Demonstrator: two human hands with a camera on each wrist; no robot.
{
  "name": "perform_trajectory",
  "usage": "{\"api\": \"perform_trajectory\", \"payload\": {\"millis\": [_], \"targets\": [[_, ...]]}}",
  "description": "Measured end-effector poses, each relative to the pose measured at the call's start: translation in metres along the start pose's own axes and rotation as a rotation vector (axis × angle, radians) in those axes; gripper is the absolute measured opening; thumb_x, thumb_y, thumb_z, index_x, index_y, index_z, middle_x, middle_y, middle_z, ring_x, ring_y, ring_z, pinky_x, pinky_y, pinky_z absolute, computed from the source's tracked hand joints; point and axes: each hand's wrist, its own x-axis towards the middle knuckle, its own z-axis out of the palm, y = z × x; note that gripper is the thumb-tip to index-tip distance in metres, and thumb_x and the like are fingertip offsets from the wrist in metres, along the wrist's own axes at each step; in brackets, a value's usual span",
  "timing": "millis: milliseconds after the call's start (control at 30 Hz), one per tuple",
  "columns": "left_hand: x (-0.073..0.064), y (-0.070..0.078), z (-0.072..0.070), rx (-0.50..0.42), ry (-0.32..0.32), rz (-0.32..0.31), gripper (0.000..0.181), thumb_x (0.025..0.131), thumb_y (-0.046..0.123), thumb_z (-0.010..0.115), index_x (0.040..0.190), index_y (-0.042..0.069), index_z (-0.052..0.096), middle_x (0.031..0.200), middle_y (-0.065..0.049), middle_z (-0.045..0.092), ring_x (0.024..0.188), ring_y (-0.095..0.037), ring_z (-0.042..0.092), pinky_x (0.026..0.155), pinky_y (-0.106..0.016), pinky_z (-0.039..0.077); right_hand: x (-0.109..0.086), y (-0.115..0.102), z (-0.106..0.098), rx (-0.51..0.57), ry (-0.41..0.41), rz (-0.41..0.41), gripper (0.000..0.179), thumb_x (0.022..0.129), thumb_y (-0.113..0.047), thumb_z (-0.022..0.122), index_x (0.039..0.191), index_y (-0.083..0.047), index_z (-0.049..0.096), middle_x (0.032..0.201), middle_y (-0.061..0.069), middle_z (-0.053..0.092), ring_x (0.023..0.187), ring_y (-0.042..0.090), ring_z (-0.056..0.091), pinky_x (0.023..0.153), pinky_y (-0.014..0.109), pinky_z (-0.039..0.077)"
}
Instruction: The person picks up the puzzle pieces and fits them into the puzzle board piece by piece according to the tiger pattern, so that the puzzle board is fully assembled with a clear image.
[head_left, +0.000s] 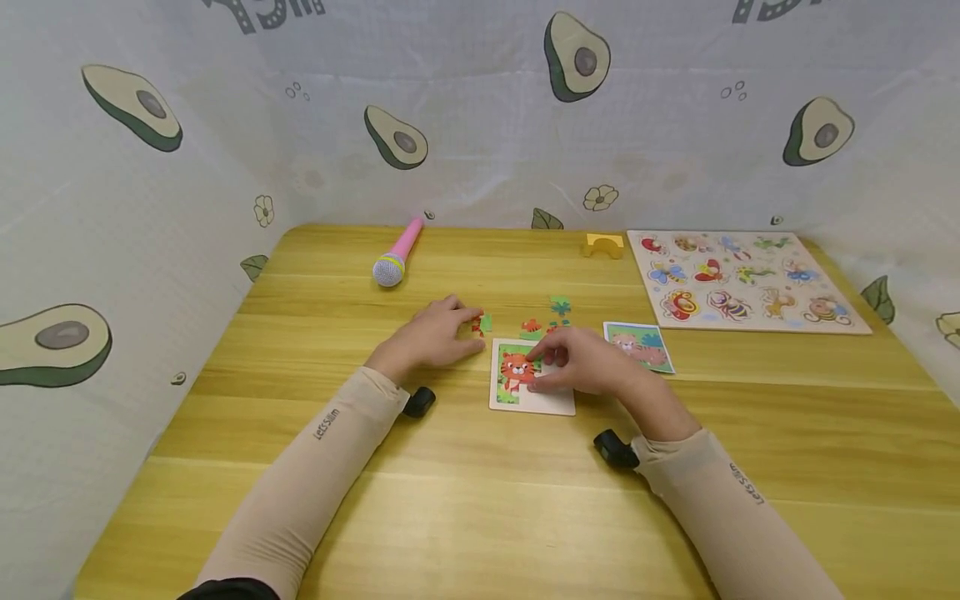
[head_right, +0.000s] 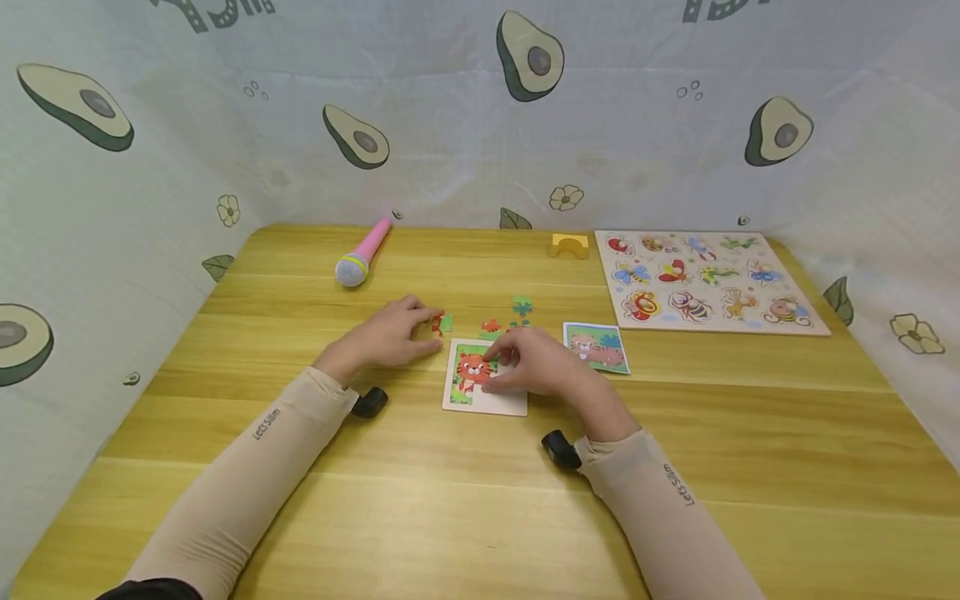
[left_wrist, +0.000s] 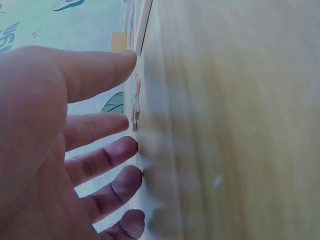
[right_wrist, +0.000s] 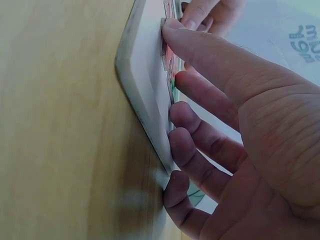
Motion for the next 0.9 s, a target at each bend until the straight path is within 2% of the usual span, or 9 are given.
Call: {"api": "perform_trajectory", "payload": {"millis": [133, 333, 467, 567, 700, 900], "targets": [[-0.0003, 0.0018, 0.0017, 0.017, 0.009, -0.023, 0.057, 0.099, 0.049, 0.060, 0.145, 0.016, 0.054, 0.139, -0.006, 0.048, 0.128, -0.029, 0.044, 0.109, -0.048, 0.034, -0.0001, 0.0001, 0.0002, 0.000, -0.002, -0.001, 0.034, 0.081, -0.028, 0.087, 0.110, -0.012, 0.078, 0.090, 0.000, 0.060, 0.082, 0.020, 0.051, 0.071, 0.034, 0.044], [-0.0009, 0.0060, 0.0016, 0.053, 0.021, -0.042, 0.043, 0.098, 0.047, 0.062, 0.129, 0.018, 0.061, 0.136, -0.005, 0.051, 0.122, -0.028, 0.048, 0.104, -0.049, 0.037, -0.0007, -0.0016, -0.0005, 0.003, -0.001, 0.000, 0.035, 0.081, -0.029, 0.087, 0.110, -0.012, 0.078, 0.090, 0.001, 0.060, 0.082, 0.020, 0.050, 0.070, 0.034, 0.044], [-0.0011, 0.0052, 0.0014, 0.050, 0.021, -0.024, 0.035, 0.099, 0.041, 0.063, 0.127, 0.020, 0.063, 0.134, -0.005, 0.051, 0.120, -0.028, 0.048, 0.103, -0.050, 0.038, -0.0006, -0.0022, -0.0008, 0.008, 0.001, 0.008, 0.035, 0.080, -0.029, 0.087, 0.110, -0.013, 0.078, 0.090, 0.000, 0.061, 0.081, 0.020, 0.050, 0.070, 0.034, 0.044], [-0.0024, 0.0048, -0.0009, 0.015, 0.012, -0.003, 0.030, 0.100, 0.032, 0.063, 0.128, 0.021, 0.064, 0.130, -0.004, 0.053, 0.116, -0.027, 0.050, 0.100, -0.048, 0.040, -0.0007, -0.0016, -0.0010, 0.016, 0.004, 0.002, 0.035, 0.080, -0.030, 0.087, 0.110, -0.013, 0.078, 0.090, 0.000, 0.061, 0.080, 0.020, 0.050, 0.069, 0.034, 0.043], [-0.0032, 0.0048, -0.0039, -0.025, -0.005, 0.008, 0.037, 0.097, 0.025, 0.067, 0.133, 0.018, 0.063, 0.128, -0.004, 0.055, 0.112, -0.023, 0.052, 0.098, -0.044, 0.042, -0.0003, -0.0011, -0.0007, 0.021, 0.006, -0.003, 0.034, 0.080, -0.029, 0.087, 0.109, -0.013, 0.078, 0.090, 0.000, 0.061, 0.080, 0.020, 0.050, 0.069, 0.034, 0.043], [-0.0042, 0.0057, -0.0066, -0.037, -0.021, 0.002, 0.049, 0.095, 0.034, 0.071, 0.138, 0.013, 0.061, 0.129, -0.005, 0.055, 0.114, -0.021, 0.052, 0.100, -0.043, 0.042, -0.0001, -0.0002, -0.0002, 0.023, 0.014, -0.014, 0.034, 0.080, -0.028, 0.087, 0.108, -0.013, 0.078, 0.089, 0.000, 0.060, 0.080, 0.020, 0.050, 0.069, 0.034, 0.043]]}}
